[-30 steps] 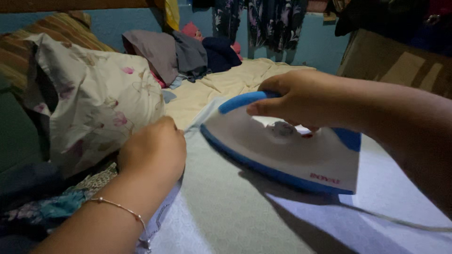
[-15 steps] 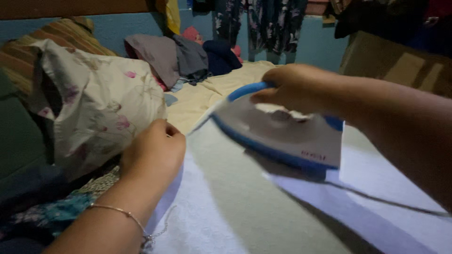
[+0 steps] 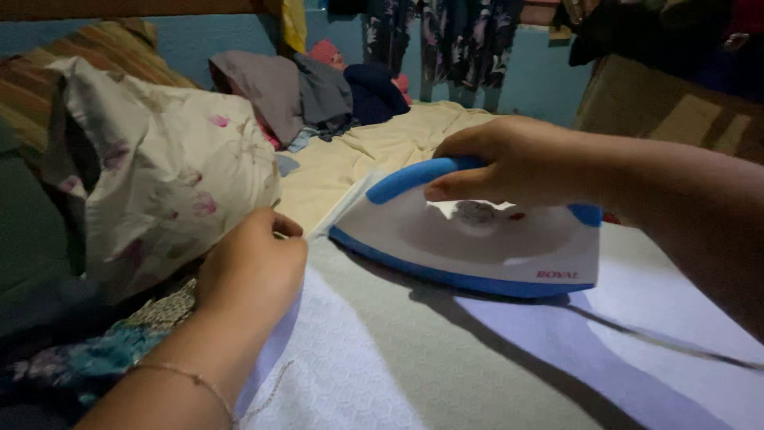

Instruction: The person irons a white towel laid out on a bed. They use a blue and white iron to smooth the fabric, periodically lifting and repositioning the towel to cover different sections. The person continues ironing until the towel appears smooth and wrinkle-free.

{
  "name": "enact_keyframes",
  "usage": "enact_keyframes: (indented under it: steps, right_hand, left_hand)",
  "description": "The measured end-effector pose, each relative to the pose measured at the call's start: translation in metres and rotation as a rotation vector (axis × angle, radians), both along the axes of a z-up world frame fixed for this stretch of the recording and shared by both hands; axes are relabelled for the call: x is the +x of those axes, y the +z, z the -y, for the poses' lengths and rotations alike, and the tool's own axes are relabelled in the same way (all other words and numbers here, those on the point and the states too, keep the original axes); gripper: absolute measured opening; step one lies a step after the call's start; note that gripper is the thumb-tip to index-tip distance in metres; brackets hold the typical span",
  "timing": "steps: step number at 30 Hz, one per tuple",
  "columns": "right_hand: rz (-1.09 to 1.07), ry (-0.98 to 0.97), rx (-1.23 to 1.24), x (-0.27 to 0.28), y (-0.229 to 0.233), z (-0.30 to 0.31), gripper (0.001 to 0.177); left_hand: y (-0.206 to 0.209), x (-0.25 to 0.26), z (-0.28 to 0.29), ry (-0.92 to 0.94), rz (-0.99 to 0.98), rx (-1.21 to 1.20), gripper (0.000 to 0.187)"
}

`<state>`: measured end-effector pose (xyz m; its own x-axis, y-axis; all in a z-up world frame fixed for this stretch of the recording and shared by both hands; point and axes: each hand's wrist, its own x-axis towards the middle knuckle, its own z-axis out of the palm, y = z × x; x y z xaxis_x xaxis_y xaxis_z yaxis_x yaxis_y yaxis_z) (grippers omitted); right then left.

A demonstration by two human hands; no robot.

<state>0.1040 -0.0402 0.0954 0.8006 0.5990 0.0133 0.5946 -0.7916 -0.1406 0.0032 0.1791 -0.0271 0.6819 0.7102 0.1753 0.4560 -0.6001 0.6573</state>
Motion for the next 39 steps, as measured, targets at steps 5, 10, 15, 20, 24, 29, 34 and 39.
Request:
enact_keyframes:
  steps: [5, 10, 15, 20, 24, 29, 34, 39]
  right_hand:
    - [0.025, -0.151, -0.008, 0.010, -0.002, -0.010, 0.049]
    - [0.049, -0.269, -0.016, 0.042, -0.002, -0.030, 0.049]
    - [-0.026, -0.264, -0.023, 0.050, 0.000, -0.030, 0.050]
    - [-0.255, -0.156, 0.069, 0.001, 0.008, -0.008, 0.051]
    - [-0.231, -0.176, -0.063, -0.045, 0.017, 0.002, 0.052]
    - [-0.106, -0.168, -0.101, -0.052, 0.014, 0.006, 0.048]
    - [-0.055, -0.357, -0.082, -0.017, 0.009, 0.018, 0.053]
    - [-0.125, -0.422, -0.025, -0.004, 0.007, 0.040, 0.053]
  left_hand:
    - [0.000, 0.001, 0.000, -0.020, -0.015, 0.011, 0.027]
    - [0.000, 0.001, 0.000, -0.030, -0.032, 0.007, 0.028]
    - [-0.003, 0.000, -0.003, -0.069, 0.021, -0.030, 0.034]
    - [-0.019, 0.007, -0.020, -0.133, 0.231, -0.112, 0.029]
    - [-0.016, 0.012, -0.016, -0.171, 0.265, -0.188, 0.029]
    - [-0.004, -0.001, -0.003, -0.132, 0.101, -0.059, 0.026]
    - [-0.004, 0.000, -0.006, -0.098, 0.112, -0.084, 0.025]
    - [-0.007, 0.004, -0.006, -0.090, 0.075, 0.056, 0.024]
